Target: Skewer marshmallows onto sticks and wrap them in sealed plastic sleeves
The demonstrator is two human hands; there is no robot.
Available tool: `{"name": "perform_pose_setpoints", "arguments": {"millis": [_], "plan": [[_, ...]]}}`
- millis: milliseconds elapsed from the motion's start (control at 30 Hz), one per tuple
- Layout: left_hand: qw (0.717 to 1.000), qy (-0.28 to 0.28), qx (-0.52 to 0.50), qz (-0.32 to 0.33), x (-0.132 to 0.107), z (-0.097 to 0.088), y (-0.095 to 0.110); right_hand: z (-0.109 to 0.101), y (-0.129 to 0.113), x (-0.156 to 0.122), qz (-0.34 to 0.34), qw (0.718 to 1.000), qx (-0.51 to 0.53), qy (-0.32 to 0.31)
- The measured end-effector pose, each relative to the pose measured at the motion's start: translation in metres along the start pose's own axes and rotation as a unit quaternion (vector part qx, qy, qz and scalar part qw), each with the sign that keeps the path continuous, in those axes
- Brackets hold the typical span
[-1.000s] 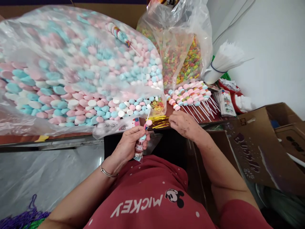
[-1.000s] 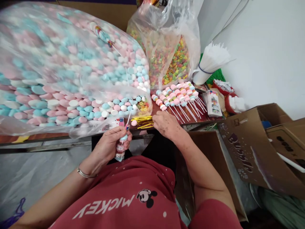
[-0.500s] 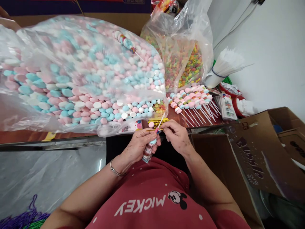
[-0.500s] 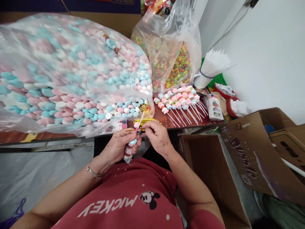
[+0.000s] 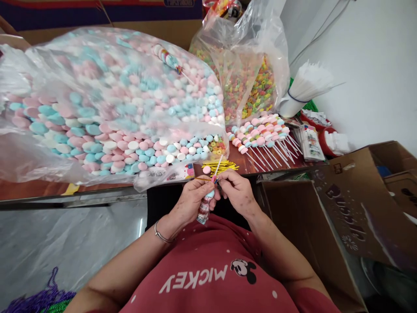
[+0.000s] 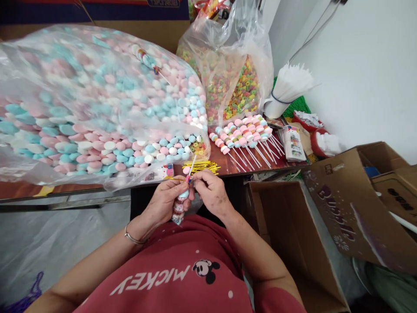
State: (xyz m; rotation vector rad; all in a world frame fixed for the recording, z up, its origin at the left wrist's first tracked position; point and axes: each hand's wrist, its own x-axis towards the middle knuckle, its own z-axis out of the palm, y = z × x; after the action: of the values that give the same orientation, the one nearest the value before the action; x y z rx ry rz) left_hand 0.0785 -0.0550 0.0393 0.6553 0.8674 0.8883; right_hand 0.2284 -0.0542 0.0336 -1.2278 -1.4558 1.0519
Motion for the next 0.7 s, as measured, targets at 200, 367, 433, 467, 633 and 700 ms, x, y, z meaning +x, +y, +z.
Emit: {"name": "perform_pose_setpoints", "arguments": {"millis": [200,367,433,467,633,700], "plan": [[0.998,0.035,-0.013,0.041,-0.001,-0.001,-0.003,0.002,0.006,0.001,0.003,1.0,-0.016,-0.017],[0.998,0.067,0.004,0.02,0.001,-0.003,-0.001,0.003,0.004,-0.001,-0.132,0.976,-0.169,-0.028],[0.997,0.074,0.026,-0.003,0.002,-0.005,0.0,0.0,0.003,0.0,-0.229,0.923,-0.305,-0.05],[0.996,0.074,0.037,-0.019,0.002,-0.006,0.0,-0.003,0.003,0.001,-0.281,0.885,-0.365,-0.069],[0.987,-0.007,0.084,-0.134,0.007,-0.02,0.003,-0.019,-0.004,0.014,-0.456,0.751,-0.435,-0.196],[0.976,-0.075,0.117,-0.169,0.008,-0.024,0.006,-0.023,-0.007,0.016,-0.445,0.746,-0.425,-0.254]]}}
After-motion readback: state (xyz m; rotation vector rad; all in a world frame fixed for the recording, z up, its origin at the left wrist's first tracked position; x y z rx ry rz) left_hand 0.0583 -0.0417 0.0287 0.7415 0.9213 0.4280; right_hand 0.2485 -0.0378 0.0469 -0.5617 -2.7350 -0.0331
